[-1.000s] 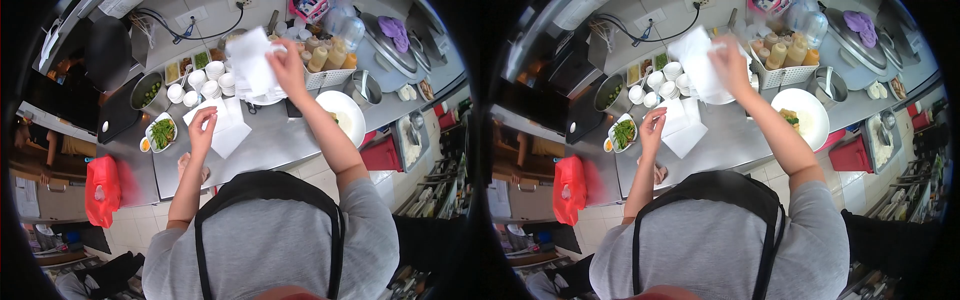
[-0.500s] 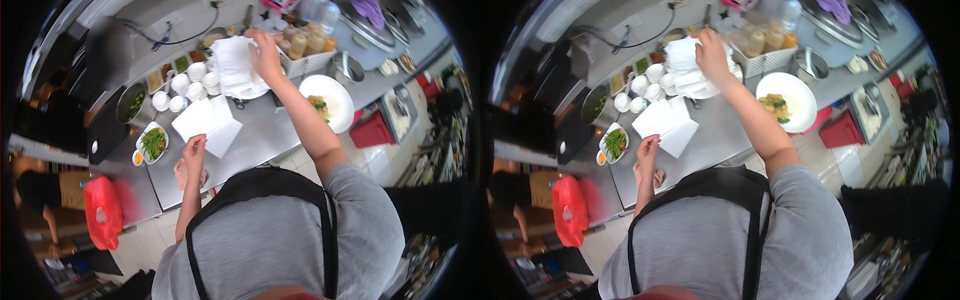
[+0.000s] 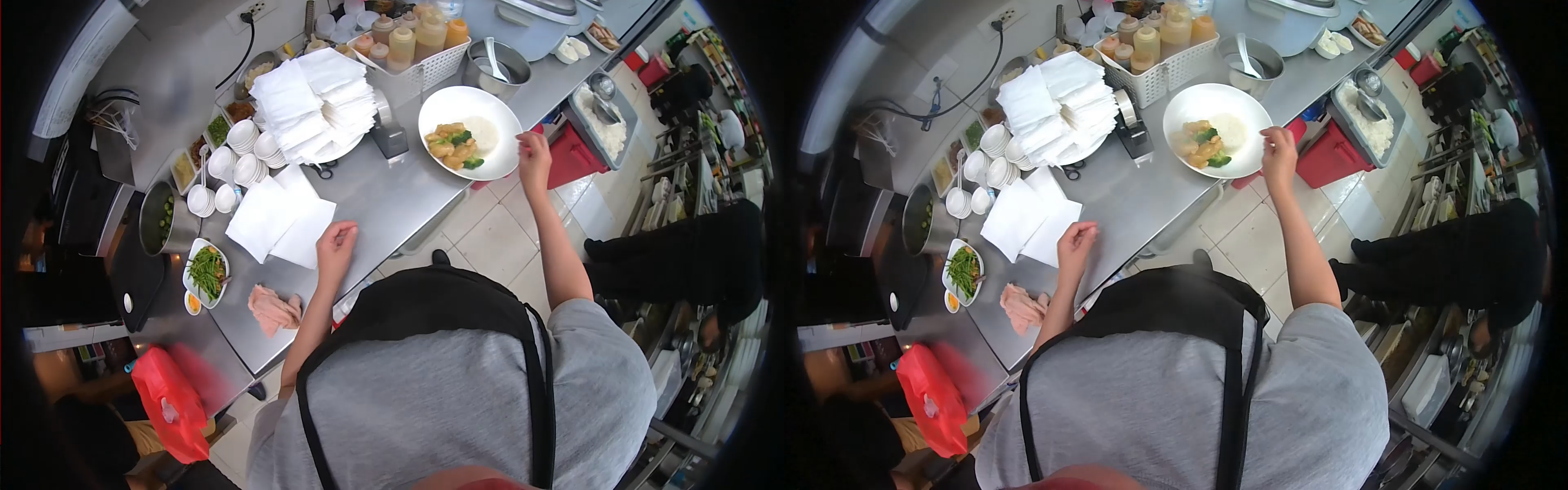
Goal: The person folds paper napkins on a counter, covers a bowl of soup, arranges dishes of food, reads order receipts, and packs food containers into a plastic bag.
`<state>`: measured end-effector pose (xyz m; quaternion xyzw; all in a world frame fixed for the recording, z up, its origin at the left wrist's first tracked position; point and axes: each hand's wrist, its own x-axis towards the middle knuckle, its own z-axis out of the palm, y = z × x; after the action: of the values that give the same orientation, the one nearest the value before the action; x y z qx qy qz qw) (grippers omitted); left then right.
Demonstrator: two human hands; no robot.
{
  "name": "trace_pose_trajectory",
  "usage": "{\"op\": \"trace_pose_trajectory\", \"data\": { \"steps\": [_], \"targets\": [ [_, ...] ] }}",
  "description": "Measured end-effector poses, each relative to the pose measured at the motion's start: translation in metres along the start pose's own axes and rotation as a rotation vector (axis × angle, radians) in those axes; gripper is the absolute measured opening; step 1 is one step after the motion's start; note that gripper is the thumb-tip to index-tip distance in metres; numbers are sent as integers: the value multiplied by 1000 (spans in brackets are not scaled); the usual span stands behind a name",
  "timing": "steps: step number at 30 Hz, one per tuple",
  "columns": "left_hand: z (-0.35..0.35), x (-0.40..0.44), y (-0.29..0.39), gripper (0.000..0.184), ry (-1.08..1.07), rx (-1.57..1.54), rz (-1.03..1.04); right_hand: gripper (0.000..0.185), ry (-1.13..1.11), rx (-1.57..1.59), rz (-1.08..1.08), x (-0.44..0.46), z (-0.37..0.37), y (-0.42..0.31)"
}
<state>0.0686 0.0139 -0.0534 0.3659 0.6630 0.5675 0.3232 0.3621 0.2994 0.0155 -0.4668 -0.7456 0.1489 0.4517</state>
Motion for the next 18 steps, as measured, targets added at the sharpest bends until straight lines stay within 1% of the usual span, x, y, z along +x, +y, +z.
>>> {"op": "trace_pose_trajectory", "data": {
  "steps": [1,2,4,5,6,8,9,11,12,14,15,16,17,18],
  "targets": [
    [15,3,4,15,-23,-65,-36,20,29,-47,-49,7,-3,18],
    [29,8,5,15,-13,-59,-43,20,19,-38,-47,13,-3,36],
    [58,19,5,16,-95,-13,-56,19,60,-49,27,26,1,70],
    [73,25,5,17,-140,11,-119,18,55,-45,32,34,5,86],
    [89,30,7,17,-120,15,-127,18,39,-30,27,42,10,103],
    [124,39,12,23,-298,-116,-247,20,-122,-151,148,60,24,135],
    [140,44,16,23,-272,-116,-253,20,-141,-137,136,70,31,145],
    [171,56,24,31,-421,-205,-458,31,-589,537,771,91,45,164],
    [186,62,27,31,-393,-213,-462,31,-618,539,761,98,48,168],
    [212,71,32,43,-413,-399,-553,43,-903,654,818,102,48,161],
    [223,77,32,43,-379,-409,-559,44,-926,682,826,102,45,155],
    [232,83,30,44,-347,-511,-592,44,-967,680,823,98,46,159],
    [238,85,29,45,-315,-613,-621,43,-955,750,813,94,45,163],
    [241,82,27,45,-281,-624,-628,42,-939,821,804,88,43,165]
  ]
}}
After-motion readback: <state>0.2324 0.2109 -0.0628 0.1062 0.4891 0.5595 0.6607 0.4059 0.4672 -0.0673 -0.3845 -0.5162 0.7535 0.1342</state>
